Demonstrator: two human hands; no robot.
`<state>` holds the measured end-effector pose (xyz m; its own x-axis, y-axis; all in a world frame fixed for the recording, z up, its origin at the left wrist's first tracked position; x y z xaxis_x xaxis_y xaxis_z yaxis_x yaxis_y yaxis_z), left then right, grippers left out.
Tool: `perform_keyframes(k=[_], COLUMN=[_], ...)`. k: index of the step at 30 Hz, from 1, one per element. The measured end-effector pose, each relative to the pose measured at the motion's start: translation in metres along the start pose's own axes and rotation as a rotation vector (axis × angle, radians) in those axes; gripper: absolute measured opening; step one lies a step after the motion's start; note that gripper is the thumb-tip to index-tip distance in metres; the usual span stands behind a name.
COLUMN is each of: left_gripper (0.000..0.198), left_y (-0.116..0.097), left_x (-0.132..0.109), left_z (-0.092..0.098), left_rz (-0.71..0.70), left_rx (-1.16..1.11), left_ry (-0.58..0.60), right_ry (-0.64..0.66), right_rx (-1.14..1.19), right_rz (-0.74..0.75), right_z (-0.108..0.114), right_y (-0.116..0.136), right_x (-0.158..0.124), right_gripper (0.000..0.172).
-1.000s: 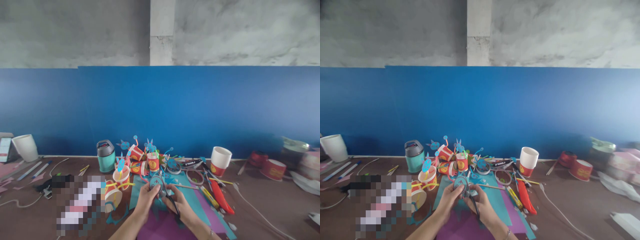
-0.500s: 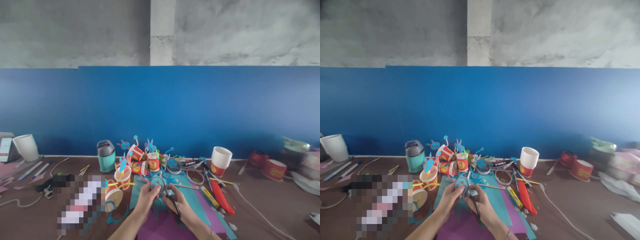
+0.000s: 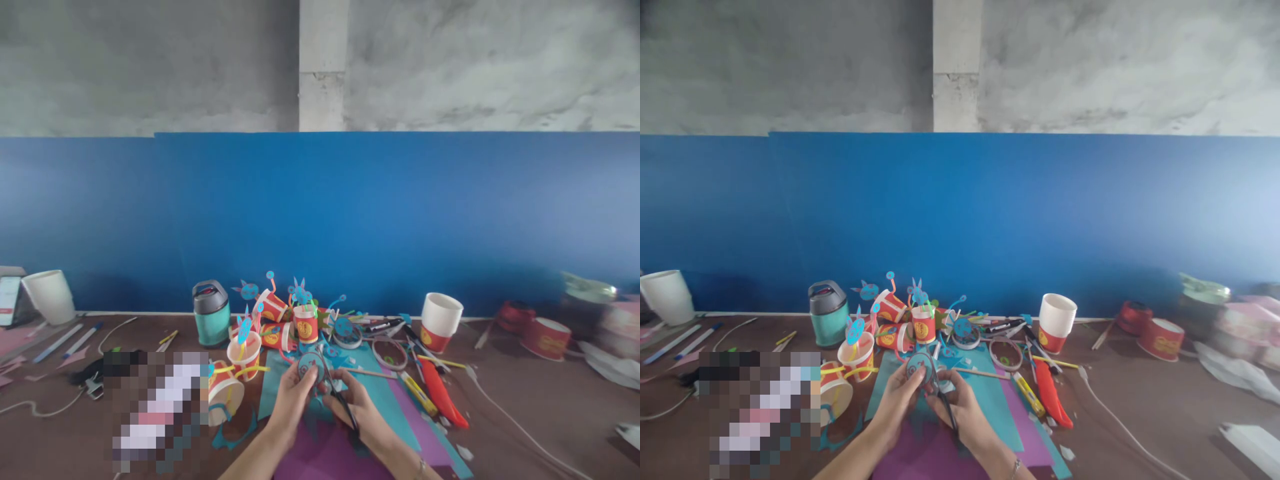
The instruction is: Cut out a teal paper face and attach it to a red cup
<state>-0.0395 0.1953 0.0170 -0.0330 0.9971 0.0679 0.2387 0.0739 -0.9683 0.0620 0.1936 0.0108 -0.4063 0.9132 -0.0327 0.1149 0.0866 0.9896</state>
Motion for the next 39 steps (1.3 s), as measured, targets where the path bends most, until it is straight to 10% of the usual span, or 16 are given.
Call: perform_keyframes(k=[39], left_gripper=[0.033], left_y=[0.017], left_x=[0.004], left_z=[0.008], left_rz=[0.078], left_rx=[0.023], left_ry=[-0.021], right_ry=[-0.025], right_rx=[0.004], right_rz=[0.015], right_z=[0.004], right_y=[-0.003], right_x=[0.002], right_gripper=[0.062])
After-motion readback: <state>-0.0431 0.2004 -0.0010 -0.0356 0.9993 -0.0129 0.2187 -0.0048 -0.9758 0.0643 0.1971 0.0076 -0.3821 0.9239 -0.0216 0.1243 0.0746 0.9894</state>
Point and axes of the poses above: each hand's wrist, its own x-axis towards the middle knuckle, its own z-axis out of the back of the hand, y = z × x, the point moved 10 cm from there along x, towards the middle knuckle, and after that the axes turned 8 degrees about x, right-handed, at the moved point
